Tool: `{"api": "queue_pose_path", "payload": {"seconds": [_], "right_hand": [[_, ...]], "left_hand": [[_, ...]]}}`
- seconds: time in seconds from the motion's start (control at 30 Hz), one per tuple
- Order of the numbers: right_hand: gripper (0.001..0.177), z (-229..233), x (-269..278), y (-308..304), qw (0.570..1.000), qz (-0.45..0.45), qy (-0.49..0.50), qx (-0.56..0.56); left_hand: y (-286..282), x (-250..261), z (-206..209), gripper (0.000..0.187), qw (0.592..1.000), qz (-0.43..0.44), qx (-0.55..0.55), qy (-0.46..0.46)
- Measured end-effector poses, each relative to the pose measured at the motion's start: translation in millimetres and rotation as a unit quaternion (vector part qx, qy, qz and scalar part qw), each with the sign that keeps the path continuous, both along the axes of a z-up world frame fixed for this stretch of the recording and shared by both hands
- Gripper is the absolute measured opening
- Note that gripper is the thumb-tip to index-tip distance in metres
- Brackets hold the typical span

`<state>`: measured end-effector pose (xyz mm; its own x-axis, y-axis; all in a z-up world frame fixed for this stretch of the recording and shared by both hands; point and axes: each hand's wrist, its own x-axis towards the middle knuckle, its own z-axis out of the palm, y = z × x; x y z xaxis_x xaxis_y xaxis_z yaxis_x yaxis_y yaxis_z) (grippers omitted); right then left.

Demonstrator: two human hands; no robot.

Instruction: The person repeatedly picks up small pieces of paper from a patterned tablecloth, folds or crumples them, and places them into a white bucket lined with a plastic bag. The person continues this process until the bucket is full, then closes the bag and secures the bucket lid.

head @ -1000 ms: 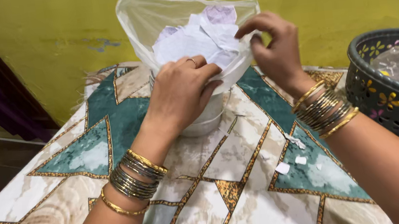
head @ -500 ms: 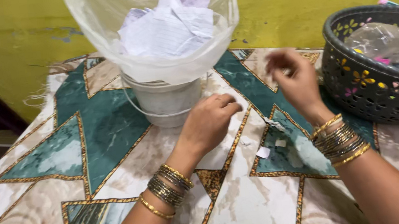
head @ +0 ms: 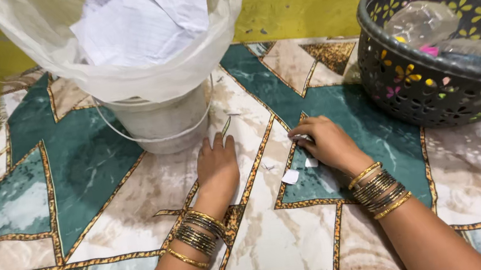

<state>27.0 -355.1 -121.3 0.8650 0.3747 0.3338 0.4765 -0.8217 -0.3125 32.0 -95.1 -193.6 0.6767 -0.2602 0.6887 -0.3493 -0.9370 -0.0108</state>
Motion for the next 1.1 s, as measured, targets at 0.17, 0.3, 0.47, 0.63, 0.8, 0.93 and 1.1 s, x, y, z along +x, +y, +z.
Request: {"api": "queue_pose_path", "payload": {"seconds": [0.17, 0.3, 0.47, 0.63, 0.8, 0.93, 1.1], "right_hand": [[0.015, -7.4, -1.3, 1.6, 0.999, 0.006, -0.028, 0.026], [0.015, -15.2, 1.4, -1.1, 0.998, 0.001, -0.034, 0.044], [0.017, -22.1, 7.1, -9.2, 0.996, -0.011, -0.002, 0.093], [0.016, -5.8, 20.1, -35.4, 0.996, 0.024, 0.076, 0.044], [0.03, 27.2, 6.4, -57.3, 0.97, 0.022, 0.241, -0.032], [0.04, 29.1, -2.2, -47.3, 0.949, -0.02, 0.299, -0.096], [0.022, 25.9, 1.4, -43.6, 0.952, -0.021, 0.29, -0.093]], "left_hand": [[1.0, -9.8, 13.4, 0.022, 0.988, -0.012, -0.045, 0.144], [2.0, -9.5, 22.9, 0.018, 0.987, -0.014, -0.055, 0.149], [4.4, -9.1, 28.0, 0.023, 0.992, -0.051, -0.106, 0.055], [10.4, -5.8, 22.1, 0.022, 0.997, 0.01, -0.072, 0.028], [8.0, -2.9, 25.9, 0.016, 0.97, 0.057, -0.097, 0.216], [-2.6, -9.0, 31.5, 0.018, 0.921, -0.084, -0.27, 0.267], [-25.8, -36.0, 35.5, 0.007, 0.914, -0.289, -0.206, 0.196]]}}
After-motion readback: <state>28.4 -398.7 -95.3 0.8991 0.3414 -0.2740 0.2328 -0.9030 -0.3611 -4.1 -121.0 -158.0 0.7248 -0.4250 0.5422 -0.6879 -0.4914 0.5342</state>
